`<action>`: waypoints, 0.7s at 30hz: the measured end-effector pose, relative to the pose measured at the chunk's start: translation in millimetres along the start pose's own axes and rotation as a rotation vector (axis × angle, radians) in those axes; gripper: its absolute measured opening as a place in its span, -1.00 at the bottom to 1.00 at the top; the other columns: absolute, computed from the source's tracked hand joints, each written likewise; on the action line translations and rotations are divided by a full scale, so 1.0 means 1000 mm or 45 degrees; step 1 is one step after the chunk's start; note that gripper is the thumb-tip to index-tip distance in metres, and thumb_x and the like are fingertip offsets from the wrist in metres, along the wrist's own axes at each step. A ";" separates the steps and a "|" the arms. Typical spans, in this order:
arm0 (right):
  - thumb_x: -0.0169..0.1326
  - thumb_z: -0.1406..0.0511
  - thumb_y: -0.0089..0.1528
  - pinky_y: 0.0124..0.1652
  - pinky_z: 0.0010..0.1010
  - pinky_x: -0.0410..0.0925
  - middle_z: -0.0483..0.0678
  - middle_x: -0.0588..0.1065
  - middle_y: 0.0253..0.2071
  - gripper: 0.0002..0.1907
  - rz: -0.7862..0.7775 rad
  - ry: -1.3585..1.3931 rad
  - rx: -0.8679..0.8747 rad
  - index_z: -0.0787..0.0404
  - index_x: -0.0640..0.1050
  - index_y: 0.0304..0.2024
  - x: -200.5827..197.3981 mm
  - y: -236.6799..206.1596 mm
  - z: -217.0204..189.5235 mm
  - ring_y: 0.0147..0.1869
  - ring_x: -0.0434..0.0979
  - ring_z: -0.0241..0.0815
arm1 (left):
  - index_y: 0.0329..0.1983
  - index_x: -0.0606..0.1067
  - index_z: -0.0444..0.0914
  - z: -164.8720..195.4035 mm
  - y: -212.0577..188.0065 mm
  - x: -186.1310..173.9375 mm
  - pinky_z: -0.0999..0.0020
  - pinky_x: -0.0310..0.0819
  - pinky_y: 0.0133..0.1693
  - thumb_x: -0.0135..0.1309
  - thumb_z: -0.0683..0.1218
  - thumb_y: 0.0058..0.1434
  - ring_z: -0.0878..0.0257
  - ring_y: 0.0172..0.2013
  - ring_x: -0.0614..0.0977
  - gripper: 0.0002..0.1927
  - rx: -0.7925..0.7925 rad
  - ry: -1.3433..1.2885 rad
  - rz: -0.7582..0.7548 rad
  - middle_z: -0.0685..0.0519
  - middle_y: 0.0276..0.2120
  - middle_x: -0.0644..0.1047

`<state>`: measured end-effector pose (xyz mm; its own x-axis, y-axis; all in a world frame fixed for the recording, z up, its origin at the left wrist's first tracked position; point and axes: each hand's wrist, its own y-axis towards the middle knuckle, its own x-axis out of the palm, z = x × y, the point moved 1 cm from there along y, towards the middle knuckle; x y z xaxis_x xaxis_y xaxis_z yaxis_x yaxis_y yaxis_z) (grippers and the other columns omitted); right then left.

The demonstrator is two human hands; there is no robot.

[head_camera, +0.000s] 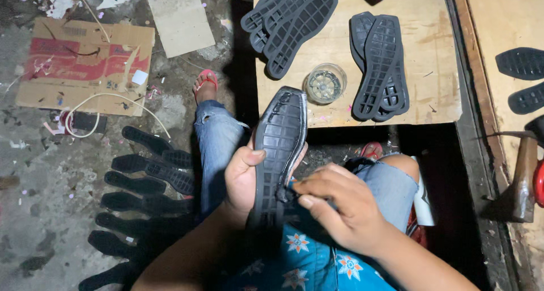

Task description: The person sits on the floor and applies glue with a small brush onto the grid-patterned underside of rubber sandal soles, working one sole at a time. They dip the brush into a small glue container, spread the glue across the sole surface, and place the finished sole on the table with the others.

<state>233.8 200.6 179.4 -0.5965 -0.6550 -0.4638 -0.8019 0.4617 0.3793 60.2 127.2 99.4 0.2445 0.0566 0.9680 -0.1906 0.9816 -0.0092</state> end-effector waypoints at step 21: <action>0.27 0.33 0.25 -0.02 -0.20 0.32 0.01 0.59 -0.21 -0.86 0.288 -0.728 0.113 0.19 0.68 -0.14 -0.035 0.057 0.171 -0.05 0.47 0.07 | 0.52 -0.02 -0.48 0.025 -0.049 0.016 -0.19 -0.18 0.46 -0.22 0.15 0.44 -0.09 0.53 0.04 -0.21 -0.040 -0.043 0.332 -0.31 0.48 0.14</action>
<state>203.5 352.1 80.4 -0.6565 -0.1225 -0.7443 -0.6385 0.6156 0.4619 49.9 75.8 122.0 0.1588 0.3026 0.9398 -0.2134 0.9399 -0.2666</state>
